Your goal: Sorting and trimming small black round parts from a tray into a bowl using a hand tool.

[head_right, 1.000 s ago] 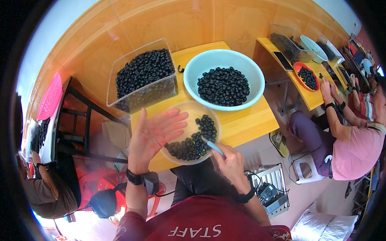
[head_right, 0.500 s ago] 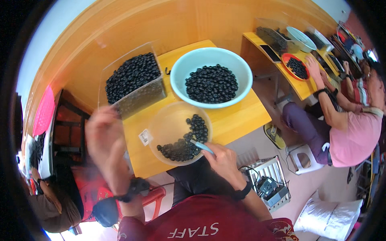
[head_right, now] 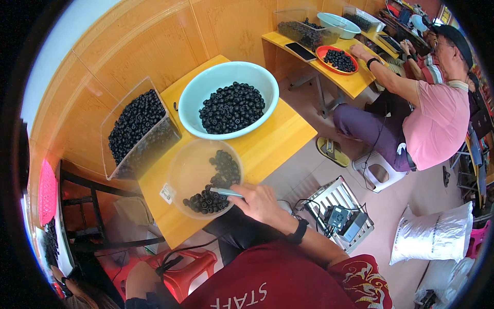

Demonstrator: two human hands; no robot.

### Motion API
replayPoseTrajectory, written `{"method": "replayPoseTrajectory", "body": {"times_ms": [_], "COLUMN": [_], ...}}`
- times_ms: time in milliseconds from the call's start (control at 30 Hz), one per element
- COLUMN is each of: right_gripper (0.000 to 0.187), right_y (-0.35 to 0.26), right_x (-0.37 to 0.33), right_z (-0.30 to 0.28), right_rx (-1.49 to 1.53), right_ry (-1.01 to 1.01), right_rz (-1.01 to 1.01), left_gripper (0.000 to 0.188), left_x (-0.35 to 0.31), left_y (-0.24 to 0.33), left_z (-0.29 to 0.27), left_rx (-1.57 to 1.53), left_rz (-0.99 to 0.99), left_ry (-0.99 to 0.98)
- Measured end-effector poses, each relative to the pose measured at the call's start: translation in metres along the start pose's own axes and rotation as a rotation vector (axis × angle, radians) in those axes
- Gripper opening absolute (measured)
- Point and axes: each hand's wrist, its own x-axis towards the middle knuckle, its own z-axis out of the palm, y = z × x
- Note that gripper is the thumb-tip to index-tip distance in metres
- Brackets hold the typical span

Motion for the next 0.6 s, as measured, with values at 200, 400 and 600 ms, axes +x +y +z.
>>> {"method": "replayPoseTrajectory", "body": {"times_ms": [200,400,600], "right_gripper": [0.019,0.022,0.018], "right_y": [-0.003,0.001,-0.001], "right_x": [0.0,0.002,0.002], "right_z": [0.0,0.001,-0.001], "right_rx": [0.048,0.054,0.084], "right_ry": [-0.066,-0.019,-0.05], "right_rz": [0.043,0.003,0.076], "left_gripper": [0.042,0.042,0.042], "left_x": [-0.002,-0.005,-0.008], "left_y": [0.013,0.027,0.044], "left_z": [-0.01,-0.024,-0.034], "left_rx": [0.026,0.078,0.11], "left_rz": [0.117,0.215,0.306], "left_ry": [0.005,-0.012,-0.026]}}
